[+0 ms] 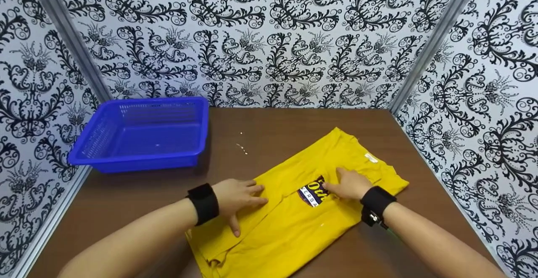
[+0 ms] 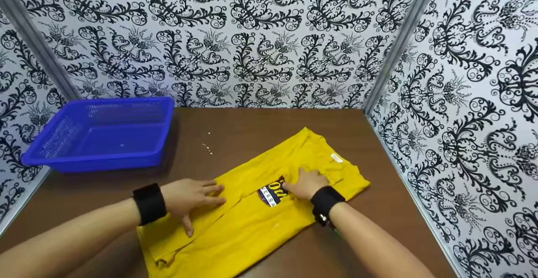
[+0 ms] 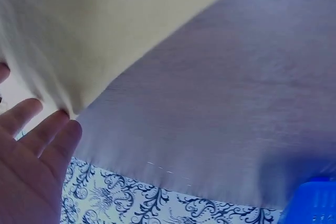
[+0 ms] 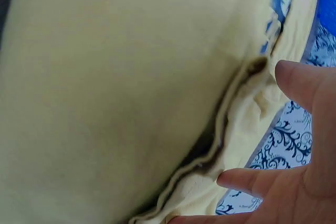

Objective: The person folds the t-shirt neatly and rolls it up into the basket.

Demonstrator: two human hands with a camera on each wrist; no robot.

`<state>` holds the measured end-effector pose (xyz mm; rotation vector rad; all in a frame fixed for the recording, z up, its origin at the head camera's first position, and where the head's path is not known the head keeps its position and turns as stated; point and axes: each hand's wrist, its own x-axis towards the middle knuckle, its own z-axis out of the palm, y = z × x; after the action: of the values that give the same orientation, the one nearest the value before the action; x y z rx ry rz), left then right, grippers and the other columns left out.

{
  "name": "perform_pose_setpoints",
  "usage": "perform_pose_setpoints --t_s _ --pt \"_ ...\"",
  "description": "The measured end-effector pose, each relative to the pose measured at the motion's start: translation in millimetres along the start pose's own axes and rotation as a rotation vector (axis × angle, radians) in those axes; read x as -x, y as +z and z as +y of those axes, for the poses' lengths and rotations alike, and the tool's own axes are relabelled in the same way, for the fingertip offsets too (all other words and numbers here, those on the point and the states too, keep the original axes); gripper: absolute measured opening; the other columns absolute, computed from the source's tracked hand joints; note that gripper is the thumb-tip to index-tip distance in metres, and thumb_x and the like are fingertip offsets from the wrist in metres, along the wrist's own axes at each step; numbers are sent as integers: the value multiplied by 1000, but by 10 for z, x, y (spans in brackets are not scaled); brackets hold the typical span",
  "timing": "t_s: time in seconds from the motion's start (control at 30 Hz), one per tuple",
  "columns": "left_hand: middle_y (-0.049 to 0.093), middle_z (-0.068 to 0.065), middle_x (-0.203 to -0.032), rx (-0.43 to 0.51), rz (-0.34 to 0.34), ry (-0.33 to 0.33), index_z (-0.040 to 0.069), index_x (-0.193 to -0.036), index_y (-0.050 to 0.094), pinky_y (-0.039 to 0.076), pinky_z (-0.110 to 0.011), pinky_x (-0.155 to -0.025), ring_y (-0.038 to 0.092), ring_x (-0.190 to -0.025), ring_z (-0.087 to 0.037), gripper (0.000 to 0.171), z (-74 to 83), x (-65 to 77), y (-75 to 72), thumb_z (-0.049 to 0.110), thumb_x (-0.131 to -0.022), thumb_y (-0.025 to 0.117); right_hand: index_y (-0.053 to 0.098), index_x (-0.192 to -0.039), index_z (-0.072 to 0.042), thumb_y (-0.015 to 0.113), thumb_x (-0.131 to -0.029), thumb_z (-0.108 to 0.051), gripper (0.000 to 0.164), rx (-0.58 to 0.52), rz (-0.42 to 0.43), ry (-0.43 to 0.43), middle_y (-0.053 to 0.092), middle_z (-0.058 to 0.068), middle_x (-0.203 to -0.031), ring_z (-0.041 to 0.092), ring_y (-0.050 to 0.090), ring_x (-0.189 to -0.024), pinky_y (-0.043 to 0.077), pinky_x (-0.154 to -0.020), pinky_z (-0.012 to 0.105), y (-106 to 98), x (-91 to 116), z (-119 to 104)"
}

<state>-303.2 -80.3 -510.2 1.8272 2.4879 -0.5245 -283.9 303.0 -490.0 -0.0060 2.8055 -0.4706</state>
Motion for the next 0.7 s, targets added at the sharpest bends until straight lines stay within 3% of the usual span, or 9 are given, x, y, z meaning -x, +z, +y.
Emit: perform_pose_setpoints --t_s 0.1,0.2,0.53,0.7 --pt "32 -9 -157 0 -20 11 32 -155 26 53 -43 -90 43 -136 -33 123 -7 -49 -9 97 -53 50 28 -152 1 55 -88 -66 95 54 -12 11 57 30 -127 44 58 -107 45 -86 52 42 -12 -8" --pt "30 -7 -159 40 -44 -11 32 -155 24 54 -44 -89 40 -138 -33 123 -4 -60 -24 95 -53 51 30 -152 -1 53 -88 -68 96 119 -14 3 40 35 -144 54 40 -128 38 -95 63 68 -96 10" --pt "27 -13 -159 129 -59 -120 28 -156 23 53 -50 -87 39 -138 -39 122 160 -87 -104 92 -58 55 29 -153 -4 55 -86 -68 97 153 -49 -47 39 31 -148 54 34 -134 29 -101 70 -52 -478 28" --pt "28 -14 -158 137 -77 -181 27 -156 23 54 -51 -84 39 -137 -42 121 262 -133 -140 92 -59 54 30 -153 -5 59 -88 -62 91 132 -61 -100 36 31 -149 51 35 -135 32 -103 64 -130 -589 -18"
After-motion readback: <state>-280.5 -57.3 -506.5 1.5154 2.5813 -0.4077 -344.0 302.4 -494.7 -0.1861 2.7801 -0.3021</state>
